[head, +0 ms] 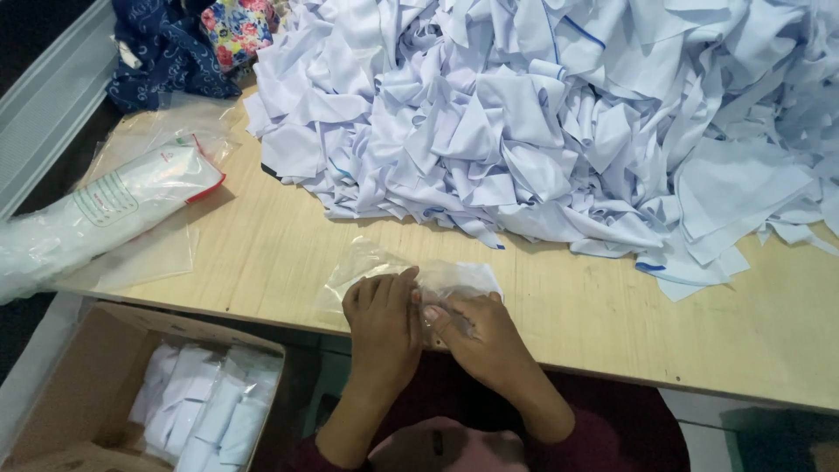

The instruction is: Folding small white fabric scraps and placing them into individual plastic bags.

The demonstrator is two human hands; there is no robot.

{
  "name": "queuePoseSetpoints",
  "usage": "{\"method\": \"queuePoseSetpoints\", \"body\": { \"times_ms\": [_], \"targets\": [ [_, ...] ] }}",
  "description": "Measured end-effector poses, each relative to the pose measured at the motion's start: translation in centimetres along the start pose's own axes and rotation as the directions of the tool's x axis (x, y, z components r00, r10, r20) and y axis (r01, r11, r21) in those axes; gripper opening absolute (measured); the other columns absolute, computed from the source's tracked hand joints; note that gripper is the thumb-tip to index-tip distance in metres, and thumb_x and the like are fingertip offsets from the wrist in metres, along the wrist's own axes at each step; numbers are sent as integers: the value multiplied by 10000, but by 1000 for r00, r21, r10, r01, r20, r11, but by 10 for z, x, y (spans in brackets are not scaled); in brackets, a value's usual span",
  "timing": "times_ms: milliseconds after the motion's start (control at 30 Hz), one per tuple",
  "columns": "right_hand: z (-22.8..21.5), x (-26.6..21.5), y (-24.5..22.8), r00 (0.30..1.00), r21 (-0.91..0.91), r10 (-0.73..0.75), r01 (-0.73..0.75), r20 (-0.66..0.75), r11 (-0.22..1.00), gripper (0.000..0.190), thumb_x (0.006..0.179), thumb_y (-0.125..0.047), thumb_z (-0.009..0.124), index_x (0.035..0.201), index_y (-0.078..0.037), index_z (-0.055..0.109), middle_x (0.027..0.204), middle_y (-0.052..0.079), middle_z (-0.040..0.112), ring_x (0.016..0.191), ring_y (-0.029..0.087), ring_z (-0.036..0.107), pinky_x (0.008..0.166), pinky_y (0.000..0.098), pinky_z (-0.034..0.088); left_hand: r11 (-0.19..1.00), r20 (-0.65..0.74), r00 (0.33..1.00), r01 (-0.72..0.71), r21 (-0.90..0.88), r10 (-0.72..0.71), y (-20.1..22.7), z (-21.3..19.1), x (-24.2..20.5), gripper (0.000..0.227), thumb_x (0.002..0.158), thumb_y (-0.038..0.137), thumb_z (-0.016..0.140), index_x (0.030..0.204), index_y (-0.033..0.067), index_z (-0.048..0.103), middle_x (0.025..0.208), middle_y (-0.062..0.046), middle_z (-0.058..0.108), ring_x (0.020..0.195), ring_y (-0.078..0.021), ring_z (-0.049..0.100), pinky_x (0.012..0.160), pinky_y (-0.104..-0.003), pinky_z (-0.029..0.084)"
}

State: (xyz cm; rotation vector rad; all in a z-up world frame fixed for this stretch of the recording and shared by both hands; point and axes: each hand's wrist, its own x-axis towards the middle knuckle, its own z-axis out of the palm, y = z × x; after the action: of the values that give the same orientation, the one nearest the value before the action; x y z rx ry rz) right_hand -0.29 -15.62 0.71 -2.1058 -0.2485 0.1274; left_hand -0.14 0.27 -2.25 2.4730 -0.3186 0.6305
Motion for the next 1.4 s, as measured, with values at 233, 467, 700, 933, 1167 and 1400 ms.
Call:
{"method": "queuePoseSetpoints", "body": {
  "times_ms": [233, 467, 700, 933, 1167, 1400],
  "targets": [
    [-21, -16, -1, 960, -138, -88, 52, -267, 989, 162, 874, -321, 719, 912, -226, 844, 927, -108, 835, 887, 40, 717, 1105, 380, 226, 989, -75, 994, -65, 132, 75, 7, 3, -7, 239, 1038, 300, 499, 1046, 133, 671, 1129, -29, 700, 1243, -280, 597, 1111, -539, 281],
    [-11, 5, 29, 930, -134, -367, 368, 32, 920, 481, 838, -414, 789, 1196, -101, 716, 1208, 64, 704, 1158, 250, 596, 1024, 388, 452, 998, -74, 997, 19, -64, -24, 6, 3, -15, 404, 1064, 323, 323, 1157, 126, 663, 1294, -24, 681, 1345, -262, 541, 1167, -537, 197],
    [-16, 17, 16, 871, -159, -460, 486, 173, 860, 386, 911, -487, 671, 1124, -197, 808, 1347, -5, 685, 1217, 222, 589, 1033, 440, 342, 994, -81, 996, 13, -106, -22, 0, 0, -16, 433, 1075, 335, 291, 1174, 124, 656, 1342, -30, 670, 1372, -265, 529, 1190, -549, 172],
    [-24, 34, 5, 886, -49, -307, 344, 348, 938, 563, 868, -522, 727, 556, -88, 552, 661, 13, 583, 727, 162, 554, 671, 353, 426, 996, -51, 999, 8, -94, -13, -1, -3, -17, 411, 1046, 309, 330, 1237, 119, 640, 1386, -32, 637, 1397, -269, 501, 1195, -561, 160],
    [-24, 44, -7, 792, -163, -315, 455, 522, 875, 737, 849, -743, 500, 1098, -88, 727, 1107, 90, 587, 860, 248, 556, 693, 402, 450, 998, -43, 999, 6, -69, -9, -2, -8, -17, 495, 1082, 355, 278, 1399, 109, 568, 1465, -70, 596, 1414, -262, 505, 1209, -550, 158],
    [-13, 58, 1, 732, -345, -230, 542, 641, 766, 804, 811, -869, 280, 670, -120, 536, 553, 22, 524, 494, 218, 507, 520, 406, 358, 996, -51, 999, 11, -90, -16, -2, -14, -13, 506, 1095, 358, 254, 1403, 102, 563, 1473, -81, 593, 1373, -255, 554, 1206, -553, 180]
  ]
}}
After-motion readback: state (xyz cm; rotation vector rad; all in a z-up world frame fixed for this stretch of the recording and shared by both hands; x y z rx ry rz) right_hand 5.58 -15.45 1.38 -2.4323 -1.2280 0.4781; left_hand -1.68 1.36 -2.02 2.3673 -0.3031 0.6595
